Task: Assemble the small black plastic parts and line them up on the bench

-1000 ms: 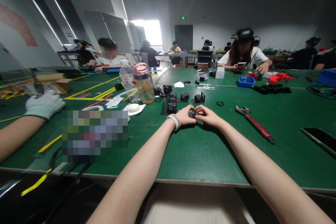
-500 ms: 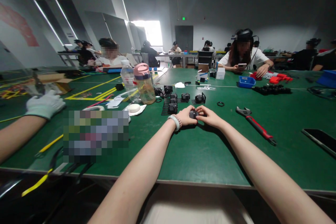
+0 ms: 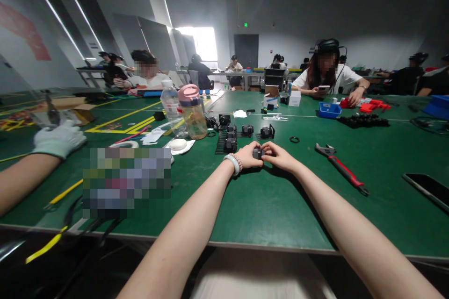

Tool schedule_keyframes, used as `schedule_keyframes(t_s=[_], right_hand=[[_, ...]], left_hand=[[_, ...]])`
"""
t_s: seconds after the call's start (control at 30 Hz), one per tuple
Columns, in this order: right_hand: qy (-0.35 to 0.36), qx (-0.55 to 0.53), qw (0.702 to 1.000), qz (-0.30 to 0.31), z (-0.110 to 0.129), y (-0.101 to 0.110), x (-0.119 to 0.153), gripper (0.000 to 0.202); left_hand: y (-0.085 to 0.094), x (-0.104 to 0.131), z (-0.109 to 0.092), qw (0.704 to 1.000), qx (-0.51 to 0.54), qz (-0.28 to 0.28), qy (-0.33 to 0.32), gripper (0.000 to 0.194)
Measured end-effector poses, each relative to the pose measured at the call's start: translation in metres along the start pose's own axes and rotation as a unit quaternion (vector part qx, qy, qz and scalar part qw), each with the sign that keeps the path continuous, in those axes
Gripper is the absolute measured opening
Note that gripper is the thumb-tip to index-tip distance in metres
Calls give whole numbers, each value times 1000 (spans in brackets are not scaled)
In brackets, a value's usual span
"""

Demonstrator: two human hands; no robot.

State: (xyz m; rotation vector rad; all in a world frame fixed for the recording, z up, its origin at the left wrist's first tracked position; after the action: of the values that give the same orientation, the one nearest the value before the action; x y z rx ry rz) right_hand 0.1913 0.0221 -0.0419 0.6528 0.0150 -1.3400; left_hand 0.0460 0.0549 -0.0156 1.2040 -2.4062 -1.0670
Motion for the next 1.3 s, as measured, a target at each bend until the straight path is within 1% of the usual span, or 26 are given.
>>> schedule_keyframes(t_s=[0.2, 0.4, 0.6, 0.93, 1.3], right_hand=[[14, -1, 1000, -3, 0, -1, -1, 27], [13, 3, 1000, -7, 0, 0, -1, 27], [9, 15, 1000, -10, 0, 1, 0, 25], [-16, 100, 994, -31, 6, 1, 0, 20], [-31, 165, 985, -41, 2, 2, -2, 24]], left_hand=[[0, 0, -1, 1000, -8, 0, -1, 45], [0, 0, -1, 1000, -20, -7, 5, 45], [0, -1, -2, 1000, -24, -14, -2, 46], [1, 1, -4, 999, -26, -13, 14, 45], [-1, -2, 0, 999, -31, -13, -1, 46]])
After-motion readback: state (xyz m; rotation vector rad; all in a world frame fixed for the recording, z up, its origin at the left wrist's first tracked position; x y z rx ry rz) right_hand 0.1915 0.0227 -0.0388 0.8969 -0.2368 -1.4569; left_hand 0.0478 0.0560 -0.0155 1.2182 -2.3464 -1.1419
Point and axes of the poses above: each hand's wrist, its own x-axis away from the middle knuckle, its own y-axis out of the back of the hand, z = x × y, the point moved 2 cm from there along -x, towards the middle knuckle, and after that the axes turned 2 degrees about x, right-handed, at the moved point
